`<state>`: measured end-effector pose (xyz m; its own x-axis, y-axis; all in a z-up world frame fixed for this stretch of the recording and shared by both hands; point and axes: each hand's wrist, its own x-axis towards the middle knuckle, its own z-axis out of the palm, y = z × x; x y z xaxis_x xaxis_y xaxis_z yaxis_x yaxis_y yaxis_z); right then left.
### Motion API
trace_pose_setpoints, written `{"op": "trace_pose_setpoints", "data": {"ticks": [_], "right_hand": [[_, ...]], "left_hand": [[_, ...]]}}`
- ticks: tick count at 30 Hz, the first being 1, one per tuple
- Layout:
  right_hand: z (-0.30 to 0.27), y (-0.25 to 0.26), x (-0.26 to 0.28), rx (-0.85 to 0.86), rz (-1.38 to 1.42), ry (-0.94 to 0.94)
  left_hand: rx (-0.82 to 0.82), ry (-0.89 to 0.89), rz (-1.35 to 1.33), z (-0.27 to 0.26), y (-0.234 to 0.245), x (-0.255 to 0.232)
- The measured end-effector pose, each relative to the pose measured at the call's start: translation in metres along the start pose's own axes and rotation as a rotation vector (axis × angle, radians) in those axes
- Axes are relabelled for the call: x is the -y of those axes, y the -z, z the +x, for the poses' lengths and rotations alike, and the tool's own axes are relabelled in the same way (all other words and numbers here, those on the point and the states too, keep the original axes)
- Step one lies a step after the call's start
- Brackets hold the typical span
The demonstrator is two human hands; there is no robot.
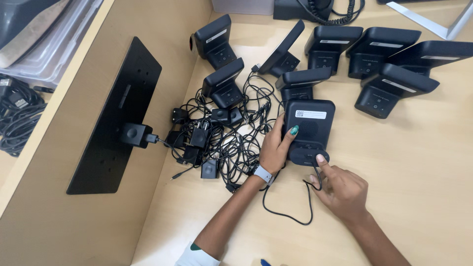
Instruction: The person connects power adapters to a wall-mounted power strip and plugs USB cables into handheld electronic devices on a desk. The person repeats this process for multiple devices, organizing the cables as they work.
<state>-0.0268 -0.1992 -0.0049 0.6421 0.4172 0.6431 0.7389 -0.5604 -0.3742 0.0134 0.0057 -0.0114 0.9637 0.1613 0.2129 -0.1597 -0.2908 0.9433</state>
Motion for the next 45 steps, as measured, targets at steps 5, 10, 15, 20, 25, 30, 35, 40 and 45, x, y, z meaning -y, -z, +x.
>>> {"op": "trace_pose_setpoints", "data": {"ticks": [5, 10, 15, 20, 25, 30, 35, 40, 45], "right_hand": [[-0.007, 0.003, -0.005, 0.015, 0.105, 0.033], [-0.005, 0.007, -0.003, -0.020, 0.176, -0.030], [-0.002, 0.005, 0.000, -0.019, 0.129, 0.031], [0.000, 0.002, 0.002, 0.014, 0.064, 0.003], [0.004, 0.001, 0.007, 0.061, 0.014, -0.142], [0.011, -0.001, 0.011, 0.114, -0.109, -0.192], [0.014, 0.000, 0.015, 0.124, -0.142, -0.282], [0.011, 0.003, 0.013, 0.181, -0.133, -0.407], [-0.009, 0.025, 0.001, 0.280, 0.072, -0.481]], "left_hand": [[-0.032, 0.062, 0.009, 0.000, 0.001, -0.007], [-0.061, -0.052, -0.175, -0.003, 0.000, -0.010], [-0.049, -0.187, -0.045, -0.012, 0.000, -0.014], [-0.189, -0.443, 0.254, -0.013, 0.005, -0.026], [-0.062, -0.247, 0.190, -0.016, 0.006, -0.033], [-0.070, -0.329, 0.242, -0.016, 0.004, -0.030], [0.003, -0.345, 0.231, -0.013, 0.002, -0.025], [0.044, -0.441, 0.364, -0.012, -0.002, -0.018], [0.067, -0.382, 0.625, -0.010, -0.010, -0.006]]}}
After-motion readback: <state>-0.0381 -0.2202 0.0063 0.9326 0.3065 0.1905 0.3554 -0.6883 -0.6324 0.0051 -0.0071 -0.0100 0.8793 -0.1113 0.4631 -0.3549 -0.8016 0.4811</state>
